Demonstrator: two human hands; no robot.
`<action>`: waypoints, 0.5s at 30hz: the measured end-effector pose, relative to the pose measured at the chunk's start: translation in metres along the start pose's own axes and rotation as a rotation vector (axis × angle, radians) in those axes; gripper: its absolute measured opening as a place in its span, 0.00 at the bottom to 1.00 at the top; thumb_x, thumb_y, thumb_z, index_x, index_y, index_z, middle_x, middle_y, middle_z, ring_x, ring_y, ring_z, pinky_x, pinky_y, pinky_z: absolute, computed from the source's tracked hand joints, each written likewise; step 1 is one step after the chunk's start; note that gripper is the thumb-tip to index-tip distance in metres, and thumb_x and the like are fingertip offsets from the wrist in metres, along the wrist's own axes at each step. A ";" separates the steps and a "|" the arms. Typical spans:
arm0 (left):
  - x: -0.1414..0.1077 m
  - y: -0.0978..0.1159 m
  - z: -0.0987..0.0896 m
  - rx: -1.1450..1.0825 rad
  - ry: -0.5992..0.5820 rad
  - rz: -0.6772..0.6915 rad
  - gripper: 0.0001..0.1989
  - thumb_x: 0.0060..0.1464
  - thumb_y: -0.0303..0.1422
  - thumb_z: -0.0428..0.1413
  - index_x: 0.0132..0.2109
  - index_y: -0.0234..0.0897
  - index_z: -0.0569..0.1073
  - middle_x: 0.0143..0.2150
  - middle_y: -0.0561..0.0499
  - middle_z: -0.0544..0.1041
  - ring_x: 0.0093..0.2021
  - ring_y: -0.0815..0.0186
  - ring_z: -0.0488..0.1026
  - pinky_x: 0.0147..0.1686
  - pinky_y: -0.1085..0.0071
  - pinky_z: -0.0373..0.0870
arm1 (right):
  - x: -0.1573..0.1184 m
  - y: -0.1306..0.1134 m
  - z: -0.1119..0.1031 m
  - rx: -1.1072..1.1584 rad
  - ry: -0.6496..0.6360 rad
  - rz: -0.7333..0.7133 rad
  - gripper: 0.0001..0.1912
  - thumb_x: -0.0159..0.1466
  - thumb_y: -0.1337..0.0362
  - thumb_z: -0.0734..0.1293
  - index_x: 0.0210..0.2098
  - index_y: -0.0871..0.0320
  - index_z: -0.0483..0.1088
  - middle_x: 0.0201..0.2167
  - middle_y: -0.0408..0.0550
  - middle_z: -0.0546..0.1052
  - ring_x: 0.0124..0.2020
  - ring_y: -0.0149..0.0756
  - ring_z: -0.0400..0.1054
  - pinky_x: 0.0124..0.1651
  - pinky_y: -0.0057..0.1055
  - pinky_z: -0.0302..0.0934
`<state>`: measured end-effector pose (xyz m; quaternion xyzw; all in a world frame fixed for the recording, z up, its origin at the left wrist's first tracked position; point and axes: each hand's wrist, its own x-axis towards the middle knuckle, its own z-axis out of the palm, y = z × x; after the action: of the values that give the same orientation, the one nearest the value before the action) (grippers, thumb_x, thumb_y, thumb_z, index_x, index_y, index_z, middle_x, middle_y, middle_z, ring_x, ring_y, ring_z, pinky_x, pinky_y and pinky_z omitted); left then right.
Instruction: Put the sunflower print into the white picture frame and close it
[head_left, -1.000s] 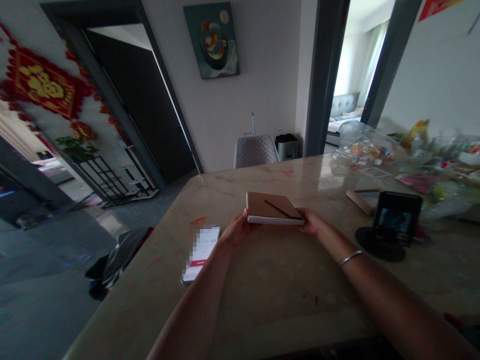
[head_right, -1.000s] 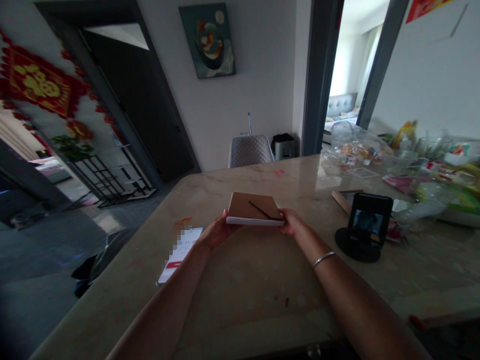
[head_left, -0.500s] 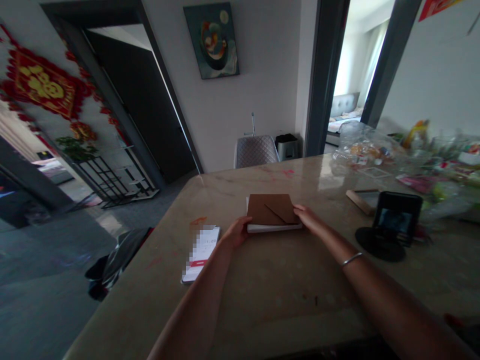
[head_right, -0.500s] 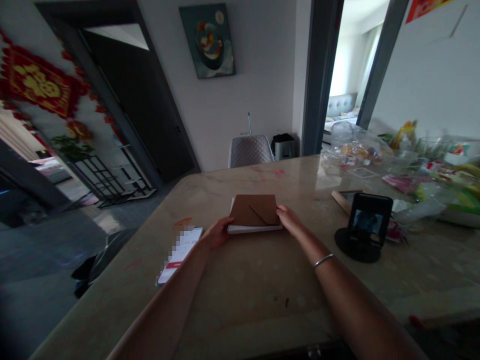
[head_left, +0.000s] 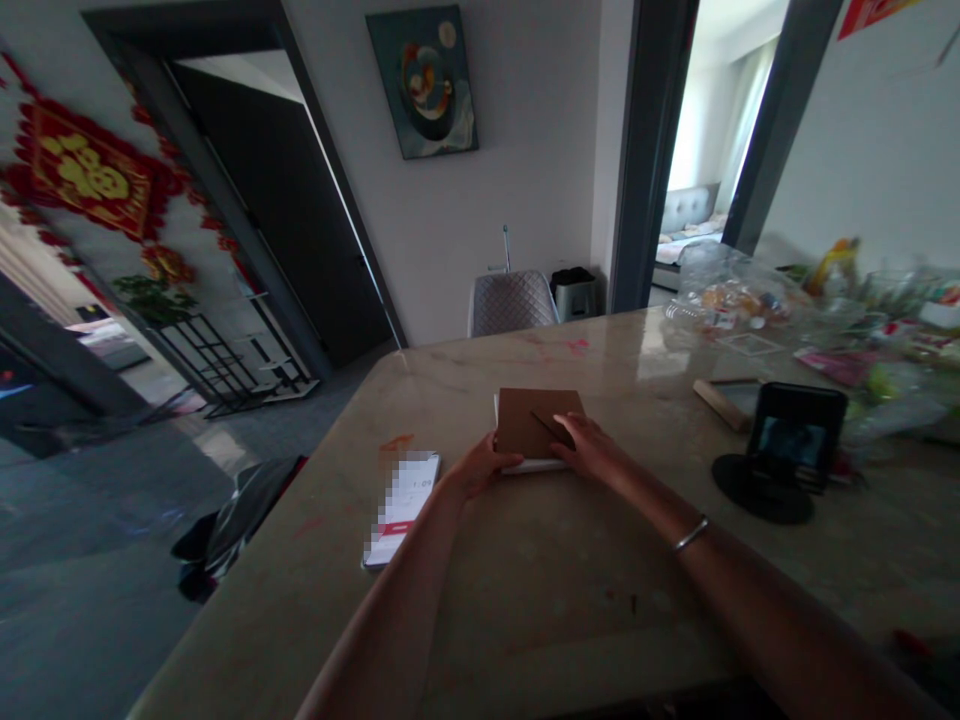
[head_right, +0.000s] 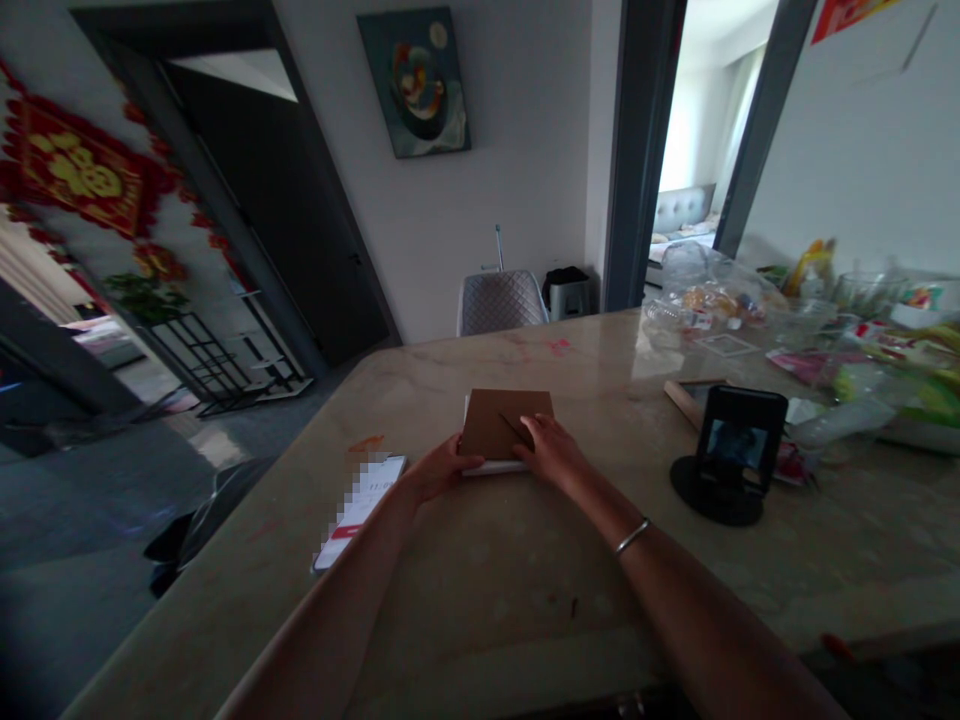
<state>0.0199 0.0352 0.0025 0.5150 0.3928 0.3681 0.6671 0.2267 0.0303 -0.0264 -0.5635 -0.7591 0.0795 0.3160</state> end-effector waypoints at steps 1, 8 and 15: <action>0.000 0.000 -0.001 0.013 0.001 -0.007 0.34 0.34 0.25 0.64 0.51 0.33 0.63 0.52 0.38 0.68 0.47 0.56 0.69 0.45 0.61 0.67 | 0.000 0.000 0.000 -0.011 0.002 -0.003 0.24 0.58 0.62 0.61 0.53 0.61 0.60 0.52 0.58 0.66 0.55 0.42 0.58 0.54 0.40 0.53; 0.001 -0.002 -0.003 0.054 -0.006 -0.013 0.33 0.33 0.25 0.64 0.50 0.34 0.63 0.50 0.40 0.69 0.46 0.58 0.69 0.43 0.63 0.68 | 0.006 0.000 -0.004 -0.058 0.019 -0.004 0.20 0.58 0.69 0.58 0.50 0.62 0.63 0.46 0.56 0.71 0.48 0.39 0.65 0.50 0.36 0.57; 0.000 0.001 -0.002 0.022 0.017 -0.060 0.33 0.34 0.21 0.61 0.50 0.37 0.61 0.47 0.42 0.71 0.42 0.61 0.71 0.35 0.69 0.70 | 0.016 0.010 -0.022 0.087 0.268 0.224 0.19 0.62 0.66 0.51 0.46 0.63 0.66 0.39 0.56 0.74 0.40 0.38 0.69 0.44 0.31 0.59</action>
<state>0.0178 0.0364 0.0030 0.5070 0.4180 0.3479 0.6687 0.2442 0.0432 -0.0077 -0.6360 -0.6385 0.0712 0.4275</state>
